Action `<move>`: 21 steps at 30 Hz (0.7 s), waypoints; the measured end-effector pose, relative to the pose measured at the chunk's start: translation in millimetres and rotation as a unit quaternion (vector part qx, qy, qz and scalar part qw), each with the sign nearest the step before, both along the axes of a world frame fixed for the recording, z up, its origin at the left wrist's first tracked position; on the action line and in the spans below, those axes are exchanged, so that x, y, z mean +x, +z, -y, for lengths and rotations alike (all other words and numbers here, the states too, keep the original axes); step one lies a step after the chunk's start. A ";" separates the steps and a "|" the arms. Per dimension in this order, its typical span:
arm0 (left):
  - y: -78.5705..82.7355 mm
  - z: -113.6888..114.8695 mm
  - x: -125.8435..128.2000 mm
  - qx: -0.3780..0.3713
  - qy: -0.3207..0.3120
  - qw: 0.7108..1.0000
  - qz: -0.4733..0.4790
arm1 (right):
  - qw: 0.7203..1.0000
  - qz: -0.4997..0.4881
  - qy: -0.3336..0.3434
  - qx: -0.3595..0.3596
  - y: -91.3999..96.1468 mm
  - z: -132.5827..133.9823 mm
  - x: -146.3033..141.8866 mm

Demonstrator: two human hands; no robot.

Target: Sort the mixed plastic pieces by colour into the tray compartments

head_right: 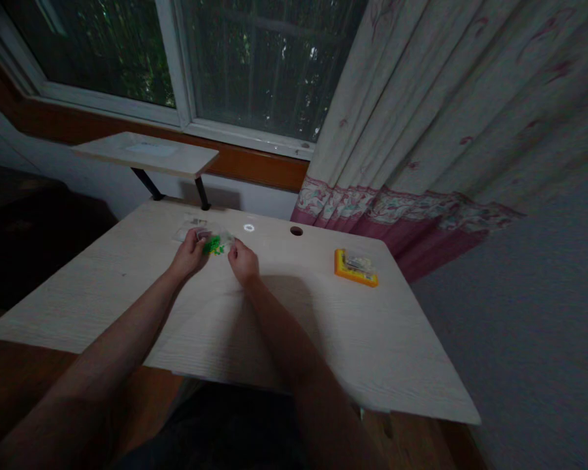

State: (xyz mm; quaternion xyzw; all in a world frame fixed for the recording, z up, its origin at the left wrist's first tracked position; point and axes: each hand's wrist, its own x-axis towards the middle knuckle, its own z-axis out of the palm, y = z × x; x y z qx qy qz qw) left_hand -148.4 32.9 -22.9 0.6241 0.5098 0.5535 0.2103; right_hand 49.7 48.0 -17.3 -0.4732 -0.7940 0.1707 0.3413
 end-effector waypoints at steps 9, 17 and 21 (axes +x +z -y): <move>-6.0 -1.5 0.5 0.004 0.031 0.999 -0.039 | 0.997 -0.075 -0.022 0.013 -6.1 7.3 -1.1; -5.5 -2.2 -0.7 0.002 0.074 0.997 -0.034 | 0.990 -0.139 0.009 0.017 -11.8 3.5 3.3; -3.2 1.7 -0.5 -0.018 0.093 0.994 -0.047 | 0.989 -0.144 -0.014 0.006 -13.6 1.2 4.6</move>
